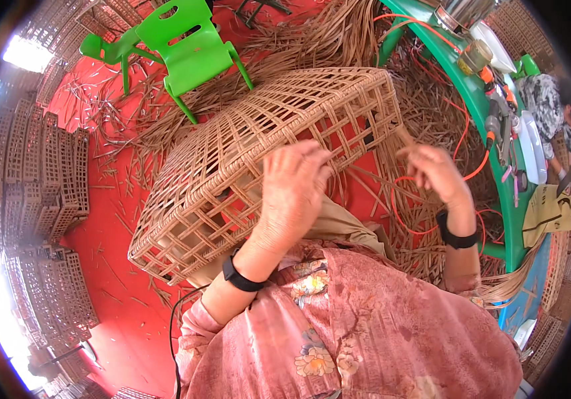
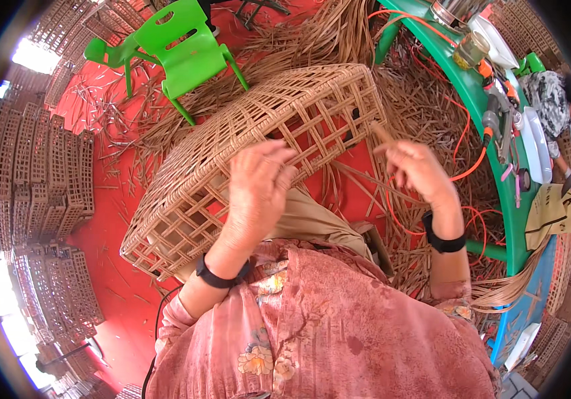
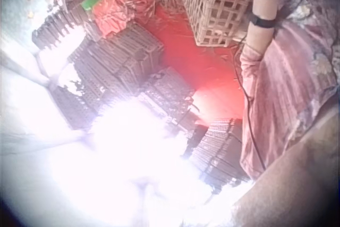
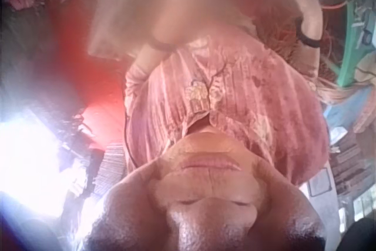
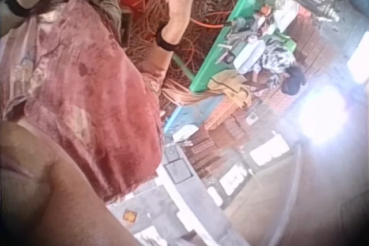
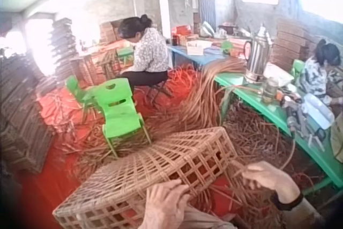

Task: Weaving a large rectangular wicker basket using strips of material.

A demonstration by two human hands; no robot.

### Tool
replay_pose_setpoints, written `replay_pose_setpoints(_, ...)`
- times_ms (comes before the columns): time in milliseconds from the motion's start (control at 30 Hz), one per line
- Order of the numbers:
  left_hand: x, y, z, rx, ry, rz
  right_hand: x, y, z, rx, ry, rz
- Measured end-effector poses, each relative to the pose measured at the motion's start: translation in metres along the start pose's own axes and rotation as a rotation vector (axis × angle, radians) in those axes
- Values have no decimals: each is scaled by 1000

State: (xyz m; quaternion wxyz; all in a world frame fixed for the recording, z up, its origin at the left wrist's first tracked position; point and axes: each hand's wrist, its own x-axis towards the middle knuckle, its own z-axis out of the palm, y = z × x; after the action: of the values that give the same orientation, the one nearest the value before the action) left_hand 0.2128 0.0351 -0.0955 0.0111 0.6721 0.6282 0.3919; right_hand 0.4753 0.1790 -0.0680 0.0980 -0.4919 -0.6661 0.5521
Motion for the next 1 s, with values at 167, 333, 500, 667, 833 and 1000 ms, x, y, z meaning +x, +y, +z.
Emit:
replay_pose_setpoints(167, 43, -12, 1, 117, 49, -143, 28, 80, 65, 193, -202, 141)
replay_pose_setpoints(333, 72, -27, 15, 157, -214, -200, 62, 70, 118, 469, -171, 115)
replay_pose_setpoints(500, 82, -41, 6, 14, -239, -273, 89, 42, 149, 1282, -278, 128)
replay_pose_setpoints(667, 99, -75, -23, -308, -272, -319, 85, 15, 157, 1166, -384, 25)
replay_pose_setpoints(833, 144, -114, -77, -576, -526, -443, 99, -45, 177, 1191, -483, -127)
replay_pose_setpoints(1000, 192, -136, -94, -483, -591, -489, 131, -75, 175, 1182, -426, -165)
